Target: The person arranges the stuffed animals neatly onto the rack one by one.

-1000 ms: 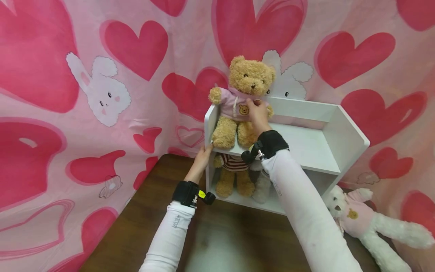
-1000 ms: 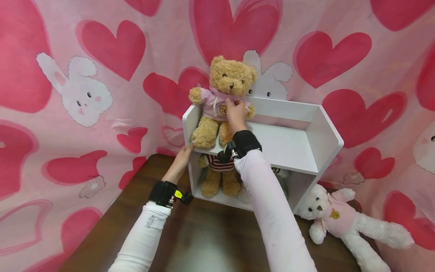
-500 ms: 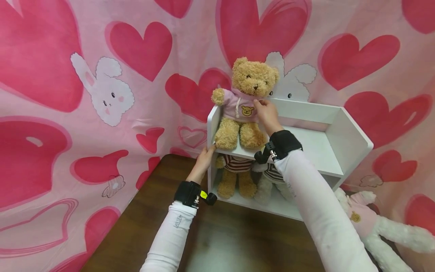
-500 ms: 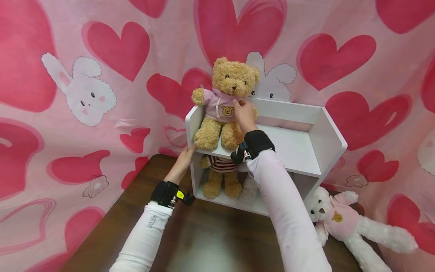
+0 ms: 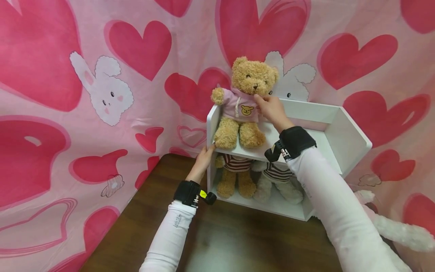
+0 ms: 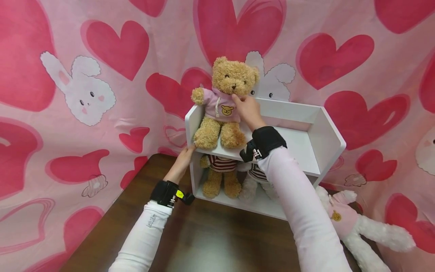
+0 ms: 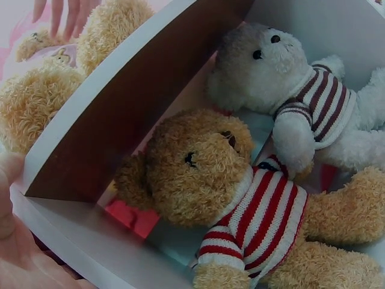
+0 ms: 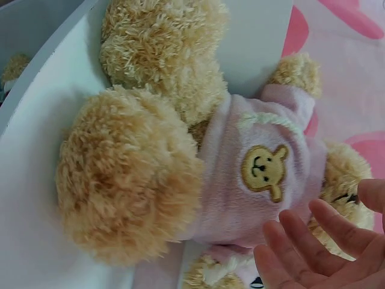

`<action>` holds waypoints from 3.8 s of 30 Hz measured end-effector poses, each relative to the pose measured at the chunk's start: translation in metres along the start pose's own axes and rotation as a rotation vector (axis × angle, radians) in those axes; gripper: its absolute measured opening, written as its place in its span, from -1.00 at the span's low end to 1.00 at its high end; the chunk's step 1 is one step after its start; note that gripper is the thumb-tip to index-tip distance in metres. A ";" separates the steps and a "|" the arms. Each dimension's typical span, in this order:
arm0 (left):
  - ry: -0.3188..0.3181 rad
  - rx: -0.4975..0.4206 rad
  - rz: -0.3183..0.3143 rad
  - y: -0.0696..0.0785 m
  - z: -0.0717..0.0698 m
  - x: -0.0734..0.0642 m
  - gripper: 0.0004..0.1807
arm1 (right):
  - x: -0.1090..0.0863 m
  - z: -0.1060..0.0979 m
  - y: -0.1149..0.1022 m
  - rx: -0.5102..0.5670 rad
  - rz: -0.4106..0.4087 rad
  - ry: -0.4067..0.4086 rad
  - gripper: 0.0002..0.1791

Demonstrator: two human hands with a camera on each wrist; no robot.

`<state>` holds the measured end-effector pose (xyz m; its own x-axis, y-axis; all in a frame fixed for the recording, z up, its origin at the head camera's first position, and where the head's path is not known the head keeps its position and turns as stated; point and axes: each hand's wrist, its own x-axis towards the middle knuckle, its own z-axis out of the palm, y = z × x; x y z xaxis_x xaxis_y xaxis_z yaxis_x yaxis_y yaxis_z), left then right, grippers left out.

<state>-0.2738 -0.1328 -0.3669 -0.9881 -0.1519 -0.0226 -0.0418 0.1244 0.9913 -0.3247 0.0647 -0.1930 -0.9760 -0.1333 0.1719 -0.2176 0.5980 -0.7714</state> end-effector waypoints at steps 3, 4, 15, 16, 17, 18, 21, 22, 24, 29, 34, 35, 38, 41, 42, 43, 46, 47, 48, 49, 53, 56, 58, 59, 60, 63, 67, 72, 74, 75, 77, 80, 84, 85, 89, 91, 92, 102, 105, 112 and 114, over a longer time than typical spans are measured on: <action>-0.003 0.000 -0.001 0.000 -0.001 0.000 -0.27 | -0.002 -0.002 -0.003 -0.031 -0.017 -0.037 -0.44; -0.003 0.001 -0.002 0.000 -0.001 0.000 -0.26 | -0.003 -0.003 -0.004 -0.046 -0.024 -0.056 -0.44; 0.013 -0.013 0.009 -0.003 0.000 0.001 -0.28 | -0.015 -0.003 -0.006 -0.165 -0.114 -0.306 -0.59; 0.012 -0.014 0.011 -0.003 0.000 0.001 -0.28 | -0.016 -0.003 -0.006 -0.185 -0.121 -0.317 -0.61; 0.012 -0.017 0.014 -0.003 0.001 0.001 -0.29 | -0.017 -0.002 -0.006 -0.199 -0.122 -0.328 -0.62; 0.011 -0.019 0.015 -0.003 0.001 0.001 -0.29 | -0.018 -0.002 -0.006 -0.218 -0.133 -0.348 -0.62; -0.004 -0.024 0.013 0.003 0.000 -0.003 -0.29 | -0.023 -0.003 -0.007 -0.278 -0.162 -0.416 -0.63; -0.008 -0.023 0.012 0.003 0.000 -0.003 -0.29 | -0.025 -0.003 -0.007 -0.294 -0.166 -0.445 -0.63; -0.015 -0.020 0.003 0.004 -0.001 -0.003 -0.28 | -0.028 -0.004 -0.009 -0.324 -0.177 -0.508 -0.61; -0.006 -0.016 -0.008 0.001 -0.001 0.001 -0.26 | -0.035 -0.002 -0.013 -0.382 -0.189 -0.631 -0.59; -0.012 -0.008 -0.015 0.000 -0.003 0.000 -0.26 | -0.043 0.001 -0.013 -0.439 -0.225 -0.706 -0.60; -0.012 -0.005 -0.017 0.000 -0.003 0.001 -0.26 | -0.045 0.002 -0.011 -0.445 -0.234 -0.716 -0.61; -0.012 0.003 -0.019 0.000 -0.003 0.001 -0.26 | -0.049 0.004 -0.007 -0.462 -0.240 -0.748 -0.60; -0.008 0.009 -0.017 0.000 -0.002 0.001 -0.26 | -0.053 0.006 -0.001 -0.469 -0.242 -0.787 -0.59; -0.007 0.012 -0.015 0.000 -0.002 0.001 -0.26 | -0.055 0.007 0.000 -0.473 -0.246 -0.801 -0.59; -0.007 0.013 -0.013 0.000 -0.002 0.001 -0.26 | -0.056 0.008 0.002 -0.483 -0.256 -0.809 -0.60; -0.005 0.010 -0.005 0.001 -0.003 0.000 -0.26 | -0.059 0.009 0.006 -0.510 -0.281 -0.843 -0.60; -0.005 0.009 -0.006 0.001 -0.003 0.000 -0.26 | -0.060 0.010 0.007 -0.522 -0.288 -0.854 -0.59; -0.006 0.006 -0.005 0.001 -0.003 0.000 -0.26 | -0.061 0.011 0.009 -0.532 -0.292 -0.863 -0.60; -0.007 0.004 -0.005 0.000 -0.003 0.000 -0.26 | -0.062 0.011 0.010 -0.541 -0.290 -0.873 -0.59; -0.007 0.000 -0.007 0.000 -0.003 0.000 -0.25 | -0.068 0.014 0.013 -0.590 -0.269 -0.896 -0.56; -0.009 -0.003 -0.004 0.000 -0.003 0.000 -0.25 | -0.071 0.015 0.017 -0.632 -0.243 -0.897 -0.55; -0.009 -0.006 -0.001 0.000 -0.003 0.000 -0.26 | -0.072 0.016 0.020 -0.647 -0.220 -0.898 -0.54; -0.010 -0.006 0.000 0.000 -0.003 0.000 -0.26 | -0.072 0.017 0.022 -0.651 -0.208 -0.900 -0.54; -0.010 -0.008 0.004 0.000 -0.002 0.000 -0.27 | -0.073 0.017 0.024 -0.659 -0.208 -0.901 -0.54; -0.007 -0.006 0.009 0.000 -0.002 0.000 -0.28 | -0.074 0.018 0.031 -0.698 -0.218 -0.904 -0.56; -0.005 0.002 0.010 0.001 -0.001 0.000 -0.27 | -0.077 0.018 0.039 -0.749 -0.238 -0.900 -0.57; -0.007 0.007 0.000 0.001 -0.001 0.000 -0.26 | -0.080 0.017 0.048 -0.721 -0.231 -0.902 -0.53; -0.006 0.006 -0.010 0.001 -0.001 0.000 -0.26 | -0.081 0.016 0.052 -0.703 -0.232 -0.902 -0.53; -0.006 0.009 -0.011 0.000 -0.001 0.001 -0.26 | -0.082 0.016 0.054 -0.699 -0.233 -0.899 -0.53; -0.003 0.012 -0.006 -0.002 0.000 0.002 -0.25 | -0.083 0.015 0.057 -0.699 -0.235 -0.895 -0.55; 0.004 0.012 0.028 -0.008 0.000 0.006 -0.19 | -0.085 0.014 0.062 -0.716 -0.238 -0.889 -0.57; -0.008 -0.010 0.029 0.006 -0.001 -0.006 -0.24 | -0.087 0.015 0.067 -0.708 -0.231 -0.898 -0.59; -0.011 -0.012 0.006 0.011 -0.001 -0.009 -0.28 | -0.087 0.015 0.069 -0.705 -0.228 -0.898 -0.60; -0.020 -0.018 0.006 0.012 -0.002 -0.010 -0.28 | -0.091 0.015 0.073 -0.718 -0.199 -0.889 -0.59; -0.014 -0.020 0.016 0.001 -0.002 0.001 -0.27 | -0.094 0.015 0.075 -0.727 -0.187 -0.879 -0.59; -0.011 -0.018 0.018 0.000 -0.001 0.001 -0.27 | -0.096 0.015 0.077 -0.725 -0.182 -0.879 -0.59; -0.006 -0.010 -0.008 0.000 -0.001 0.000 -0.25 | -0.111 0.007 0.094 -0.699 -0.143 -0.879 -0.58; -0.005 -0.006 -0.001 0.000 -0.001 0.000 -0.26 | -0.112 0.004 0.100 -0.690 -0.135 -0.870 -0.55; -0.004 0.001 0.004 0.000 -0.001 -0.001 -0.25 | -0.113 -0.009 0.111 -0.627 -0.172 -0.856 -0.54; -0.004 0.005 0.000 0.000 -0.001 -0.001 -0.25 | -0.114 -0.014 0.114 -0.602 -0.179 -0.858 -0.54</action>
<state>-0.2731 -0.1334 -0.3670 -0.9888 -0.1477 -0.0229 -0.0422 0.1293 0.9907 -0.2384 0.1588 -0.2919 -0.6540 -0.6302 -0.4184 -0.5511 0.7758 -0.3072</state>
